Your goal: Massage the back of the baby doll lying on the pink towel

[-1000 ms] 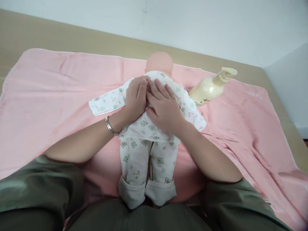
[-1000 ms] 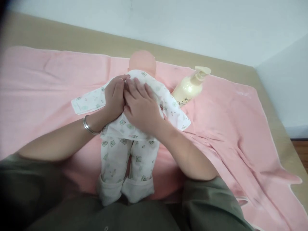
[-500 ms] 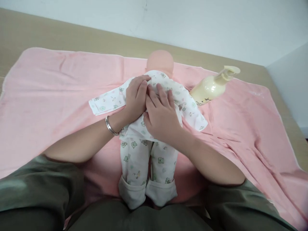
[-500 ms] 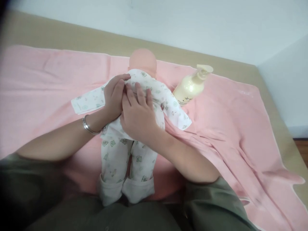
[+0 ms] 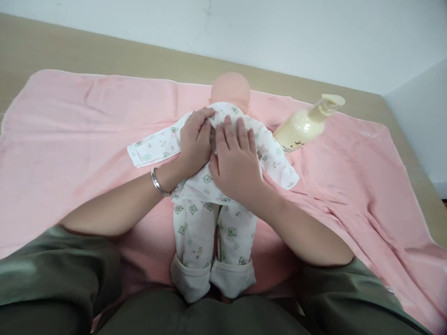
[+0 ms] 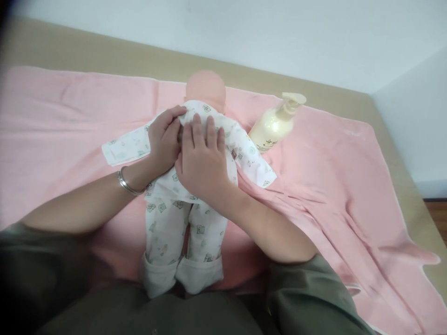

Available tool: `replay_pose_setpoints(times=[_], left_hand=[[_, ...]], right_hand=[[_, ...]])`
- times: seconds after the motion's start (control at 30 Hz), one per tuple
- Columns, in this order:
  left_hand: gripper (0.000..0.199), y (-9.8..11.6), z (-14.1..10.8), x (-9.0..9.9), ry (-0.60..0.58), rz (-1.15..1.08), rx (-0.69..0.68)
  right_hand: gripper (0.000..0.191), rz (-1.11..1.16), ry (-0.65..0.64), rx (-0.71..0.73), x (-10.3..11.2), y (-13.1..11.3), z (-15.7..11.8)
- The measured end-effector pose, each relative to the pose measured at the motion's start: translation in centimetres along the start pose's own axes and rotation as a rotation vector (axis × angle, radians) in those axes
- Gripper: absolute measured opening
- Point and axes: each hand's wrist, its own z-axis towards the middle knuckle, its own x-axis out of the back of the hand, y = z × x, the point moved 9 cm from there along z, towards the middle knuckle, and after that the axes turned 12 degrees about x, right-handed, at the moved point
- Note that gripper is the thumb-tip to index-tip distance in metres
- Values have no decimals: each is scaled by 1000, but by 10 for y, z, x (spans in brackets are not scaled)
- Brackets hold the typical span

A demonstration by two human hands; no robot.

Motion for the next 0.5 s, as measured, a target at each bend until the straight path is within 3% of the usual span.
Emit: replay_pose_setpoints(times=[0.1, 0.2, 0.37, 0.5], left_hand=[[29, -4, 0, -1, -16, -13, -13], [28, -6, 2, -1, -20, -18, -30], [34, -3, 3, -3, -39, 33, -42], [39, 0, 2, -2, -29, 36, -34]], right_hand=[[66, -15, -61, 75, -1, -3, 3], [65, 69, -90, 115, 0, 18, 18], [74, 217, -76, -70, -3, 67, 32], [71, 147, -23, -110, 0, 50, 19]])
